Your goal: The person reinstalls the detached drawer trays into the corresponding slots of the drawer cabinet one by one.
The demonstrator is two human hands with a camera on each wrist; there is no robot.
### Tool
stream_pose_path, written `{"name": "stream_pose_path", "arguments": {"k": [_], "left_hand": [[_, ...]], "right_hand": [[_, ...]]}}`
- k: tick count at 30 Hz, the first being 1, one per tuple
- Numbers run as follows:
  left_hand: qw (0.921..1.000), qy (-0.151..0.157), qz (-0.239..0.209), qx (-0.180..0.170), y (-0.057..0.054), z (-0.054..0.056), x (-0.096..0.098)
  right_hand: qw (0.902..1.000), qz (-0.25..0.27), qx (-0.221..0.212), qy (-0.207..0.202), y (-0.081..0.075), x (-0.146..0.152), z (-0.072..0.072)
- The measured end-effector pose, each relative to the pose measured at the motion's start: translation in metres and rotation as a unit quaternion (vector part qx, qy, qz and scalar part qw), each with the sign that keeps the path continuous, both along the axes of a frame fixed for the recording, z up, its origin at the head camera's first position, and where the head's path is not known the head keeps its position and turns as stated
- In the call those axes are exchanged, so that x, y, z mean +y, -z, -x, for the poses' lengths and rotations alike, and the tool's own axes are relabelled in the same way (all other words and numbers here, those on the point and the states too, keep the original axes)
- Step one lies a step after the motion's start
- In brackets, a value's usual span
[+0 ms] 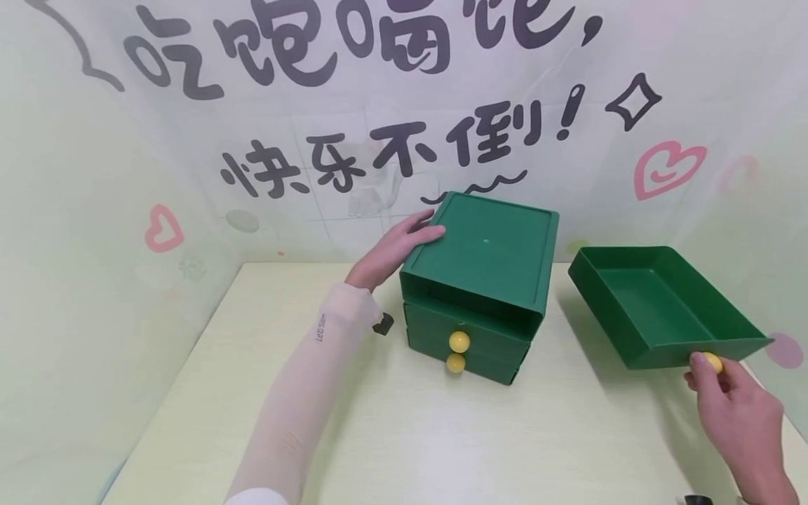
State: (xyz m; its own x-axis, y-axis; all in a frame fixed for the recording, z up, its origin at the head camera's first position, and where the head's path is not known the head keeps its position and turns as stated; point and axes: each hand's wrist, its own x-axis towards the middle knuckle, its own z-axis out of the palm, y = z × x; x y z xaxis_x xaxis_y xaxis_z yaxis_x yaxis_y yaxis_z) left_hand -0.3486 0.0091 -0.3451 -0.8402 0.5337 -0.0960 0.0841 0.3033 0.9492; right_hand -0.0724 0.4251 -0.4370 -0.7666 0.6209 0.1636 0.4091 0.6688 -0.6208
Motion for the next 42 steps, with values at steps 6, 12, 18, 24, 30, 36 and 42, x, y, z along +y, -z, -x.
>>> {"name": "stream_pose_path", "arguments": {"k": [6, 12, 18, 24, 30, 36, 42], "left_hand": [[0.9997, -0.011, -0.021, 0.000, 0.004, 0.008, 0.007], [0.9984, -0.030, -0.047, -0.006, 0.005, 0.007, 0.013], [0.9969, -0.041, -0.068, -0.004, 0.006, 0.005, 0.014], [0.9968, -0.032, -0.069, 0.025, 0.005, 0.003, 0.013], [0.9970, -0.046, -0.055, 0.031, 0.003, 0.000, 0.010], [0.9959, -0.067, -0.045, 0.040, 0.003, -0.004, 0.005], [0.9935, -0.092, -0.049, 0.045, 0.001, -0.012, 0.001]], "right_hand": [[0.9999, -0.005, 0.003, -0.011, 0.000, 0.001, -0.001], [0.9999, -0.009, -0.001, -0.008, -0.003, 0.002, -0.002], [0.9999, 0.003, 0.002, -0.012, -0.002, 0.000, -0.003], [0.9998, 0.011, 0.001, -0.017, 0.000, 0.000, -0.004], [0.9998, 0.011, 0.009, -0.015, 0.003, 0.000, -0.005], [0.9998, 0.013, 0.006, -0.015, 0.001, -0.001, -0.004], [0.9991, 0.028, 0.028, -0.014, 0.002, -0.002, -0.005]]}}
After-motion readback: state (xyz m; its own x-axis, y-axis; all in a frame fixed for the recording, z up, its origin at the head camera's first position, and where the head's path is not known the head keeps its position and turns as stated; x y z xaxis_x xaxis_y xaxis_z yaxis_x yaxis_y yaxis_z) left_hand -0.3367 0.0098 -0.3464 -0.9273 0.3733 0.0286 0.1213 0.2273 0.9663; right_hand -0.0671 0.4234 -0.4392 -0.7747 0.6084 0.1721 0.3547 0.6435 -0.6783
